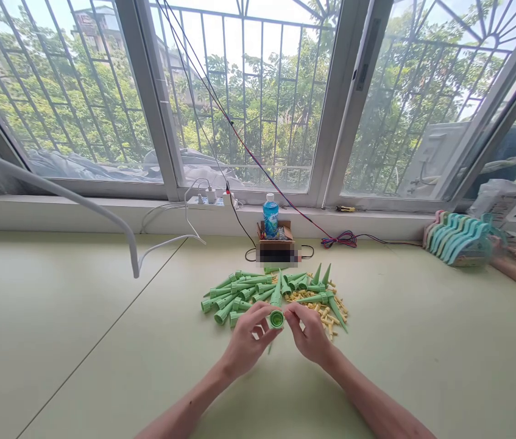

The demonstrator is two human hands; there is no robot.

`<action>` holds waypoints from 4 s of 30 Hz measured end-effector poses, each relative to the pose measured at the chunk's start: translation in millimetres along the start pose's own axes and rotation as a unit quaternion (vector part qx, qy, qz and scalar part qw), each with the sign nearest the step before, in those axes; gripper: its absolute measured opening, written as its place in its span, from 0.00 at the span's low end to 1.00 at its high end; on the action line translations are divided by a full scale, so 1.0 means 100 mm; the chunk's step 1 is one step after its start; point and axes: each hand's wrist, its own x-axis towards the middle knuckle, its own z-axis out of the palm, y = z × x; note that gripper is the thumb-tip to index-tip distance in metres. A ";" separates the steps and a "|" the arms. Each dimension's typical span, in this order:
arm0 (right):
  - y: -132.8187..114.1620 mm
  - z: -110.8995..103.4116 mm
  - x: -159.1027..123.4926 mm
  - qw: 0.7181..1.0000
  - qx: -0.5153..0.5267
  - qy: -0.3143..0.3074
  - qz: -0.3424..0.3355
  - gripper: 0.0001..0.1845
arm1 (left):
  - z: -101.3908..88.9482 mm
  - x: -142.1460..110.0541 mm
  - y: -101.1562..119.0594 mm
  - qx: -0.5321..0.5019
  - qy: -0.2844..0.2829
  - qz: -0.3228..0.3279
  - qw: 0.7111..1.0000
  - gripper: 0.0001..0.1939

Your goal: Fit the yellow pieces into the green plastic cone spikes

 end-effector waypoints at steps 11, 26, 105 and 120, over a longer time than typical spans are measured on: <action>0.05 0.01 -0.01 0.996 -0.019 0.087 0.007 0.13 | 0.00 0.05 -0.10 -0.162 -0.067 -0.164 0.971 0.27; 0.05 0.01 -0.03 1.000 0.004 -0.012 -0.019 0.14 | -0.05 0.05 -0.09 -0.336 -0.191 -0.296 0.873 0.35; 0.04 0.01 0.00 1.000 0.019 -0.018 -0.006 0.13 | -0.03 0.05 -0.09 -0.281 -0.117 -0.237 0.923 0.24; 0.04 0.01 -0.01 1.000 0.001 -0.012 -0.003 0.12 | -0.01 0.07 -0.13 -0.191 -0.069 -0.164 0.965 0.21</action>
